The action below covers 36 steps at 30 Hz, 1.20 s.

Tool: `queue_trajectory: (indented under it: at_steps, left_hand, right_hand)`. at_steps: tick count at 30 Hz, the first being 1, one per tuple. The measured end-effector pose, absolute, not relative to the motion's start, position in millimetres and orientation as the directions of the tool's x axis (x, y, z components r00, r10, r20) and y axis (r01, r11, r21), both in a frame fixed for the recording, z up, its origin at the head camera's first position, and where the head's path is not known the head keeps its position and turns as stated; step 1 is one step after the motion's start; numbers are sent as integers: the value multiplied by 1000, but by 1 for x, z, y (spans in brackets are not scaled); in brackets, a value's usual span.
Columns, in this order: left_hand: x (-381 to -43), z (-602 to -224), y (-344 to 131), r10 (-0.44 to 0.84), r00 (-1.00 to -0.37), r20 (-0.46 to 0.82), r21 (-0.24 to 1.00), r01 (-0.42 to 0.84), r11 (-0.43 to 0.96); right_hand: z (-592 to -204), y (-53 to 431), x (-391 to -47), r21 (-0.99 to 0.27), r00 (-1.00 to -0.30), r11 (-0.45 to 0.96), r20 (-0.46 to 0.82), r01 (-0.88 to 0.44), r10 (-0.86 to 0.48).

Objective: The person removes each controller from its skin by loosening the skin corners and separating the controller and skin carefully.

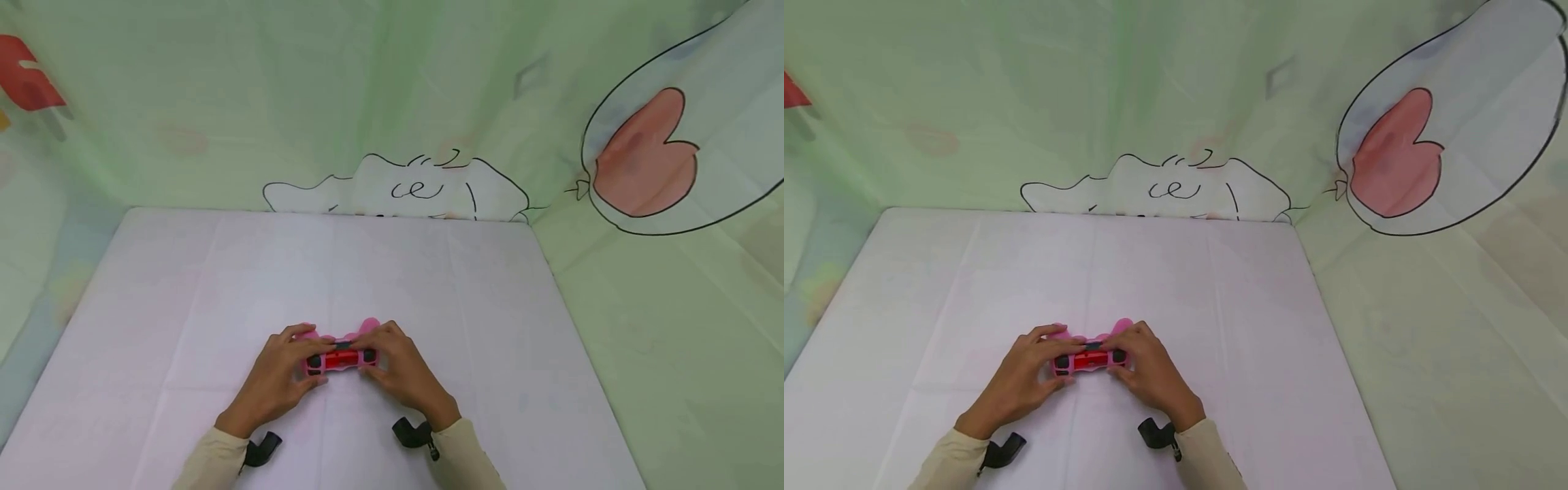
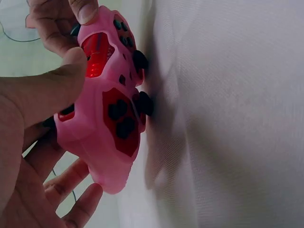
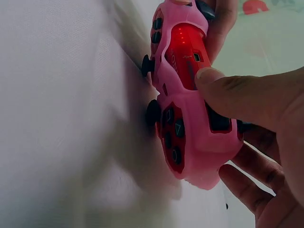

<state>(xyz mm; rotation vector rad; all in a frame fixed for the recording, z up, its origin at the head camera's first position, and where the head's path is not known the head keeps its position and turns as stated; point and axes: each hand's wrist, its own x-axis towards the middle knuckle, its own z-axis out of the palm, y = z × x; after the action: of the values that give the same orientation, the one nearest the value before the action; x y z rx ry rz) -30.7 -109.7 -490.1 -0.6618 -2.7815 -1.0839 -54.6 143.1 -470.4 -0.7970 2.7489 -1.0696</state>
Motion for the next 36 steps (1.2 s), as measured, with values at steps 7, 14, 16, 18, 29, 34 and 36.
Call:
queue_trajectory:
  at_steps: [7, 14, 16, 18, 29, 34, 36]
  left_hand:
    - [-34, -495, -107, 357, -895, 269, 593, 446, 670]
    - [-37, -500, -108, 345, -885, 312, 557, 464, 689]
    - [-39, -502, -108, 341, -883, 322, 550, 468, 691]
    - [-39, -503, -109, 337, -882, 331, 548, 470, 692]
    - [-41, -505, -112, 328, -905, 270, 604, 424, 675]
    - [-42, -507, -113, 340, -898, 278, 618, 438, 653]
    - [-42, -507, -113, 346, -892, 293, 618, 452, 643]
  right_hand:
    - [-469, 140, -64, -602, -802, 602, 112, -525, -587]
    - [-466, 140, -82, -563, -724, 574, 65, -595, -687]
    - [-465, 141, -86, -557, -709, 567, 57, -607, -703]
    - [-463, 141, -91, -544, -699, 566, 53, -619, -713]
    - [-454, 139, -116, -395, -601, 541, 35, -742, -799]
    - [-457, 134, -130, -475, -522, 466, -16, -746, -853]
    - [-458, 133, -135, -537, -490, 445, -67, -717, -869]
